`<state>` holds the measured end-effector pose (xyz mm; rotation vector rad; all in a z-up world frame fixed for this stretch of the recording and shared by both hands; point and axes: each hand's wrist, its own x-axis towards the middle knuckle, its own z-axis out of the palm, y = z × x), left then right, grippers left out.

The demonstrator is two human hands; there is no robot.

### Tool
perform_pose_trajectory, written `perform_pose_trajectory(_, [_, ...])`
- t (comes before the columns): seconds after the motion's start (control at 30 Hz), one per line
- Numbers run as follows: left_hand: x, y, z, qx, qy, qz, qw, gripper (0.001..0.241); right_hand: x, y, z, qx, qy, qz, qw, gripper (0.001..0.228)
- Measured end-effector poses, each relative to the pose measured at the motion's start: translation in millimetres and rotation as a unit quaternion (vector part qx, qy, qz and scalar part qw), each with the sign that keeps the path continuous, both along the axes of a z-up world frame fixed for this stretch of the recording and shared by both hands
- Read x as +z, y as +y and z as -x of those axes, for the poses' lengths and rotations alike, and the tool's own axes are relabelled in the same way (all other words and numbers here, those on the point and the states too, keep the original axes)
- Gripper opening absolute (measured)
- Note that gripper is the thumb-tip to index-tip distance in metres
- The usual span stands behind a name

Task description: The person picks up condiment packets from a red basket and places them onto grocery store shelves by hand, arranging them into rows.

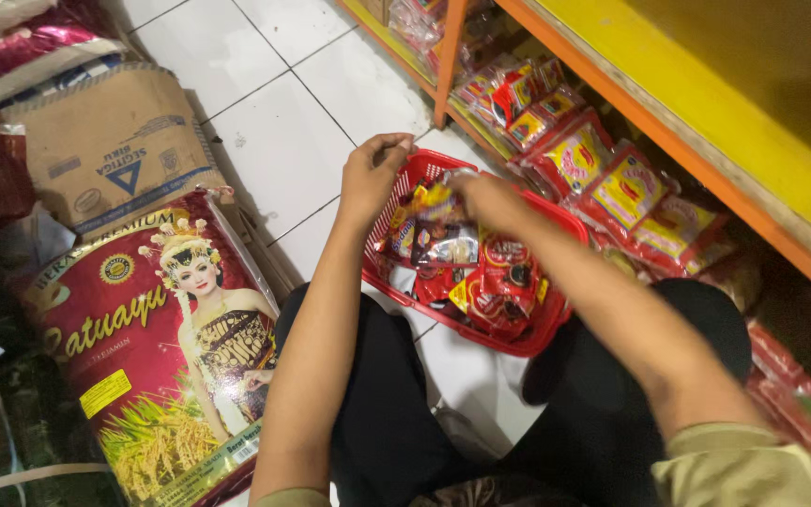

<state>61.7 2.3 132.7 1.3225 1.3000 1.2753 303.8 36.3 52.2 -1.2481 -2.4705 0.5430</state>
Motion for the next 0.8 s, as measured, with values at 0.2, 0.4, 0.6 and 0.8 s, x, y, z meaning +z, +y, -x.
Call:
perform_pose_trajectory(0.2, [11,3,-27,-0.009,-0.008,-0.149,0.989,0.06,120,-25,-34,-0.083,0.226,-0.082,0.967,0.014])
perform_pose_trajectory(0.4, [55,-15,-79,-0.046,-0.056,0.026,0.997,0.04,176,-45,-51,-0.1,0.426,-0.045,0.898,0.026])
perform_pose_trajectory(0.6, [85,-5,-109,-0.031,-0.114,-0.085,0.989,0.031,210,-51,-72,-0.167,0.383,0.084,0.905,0.053])
perform_pose_trajectory(0.8, [76,45,-136,-0.053,-0.066,-0.146,0.986,0.028,190,-25,-66,-0.18,0.477,0.188,0.84,0.051])
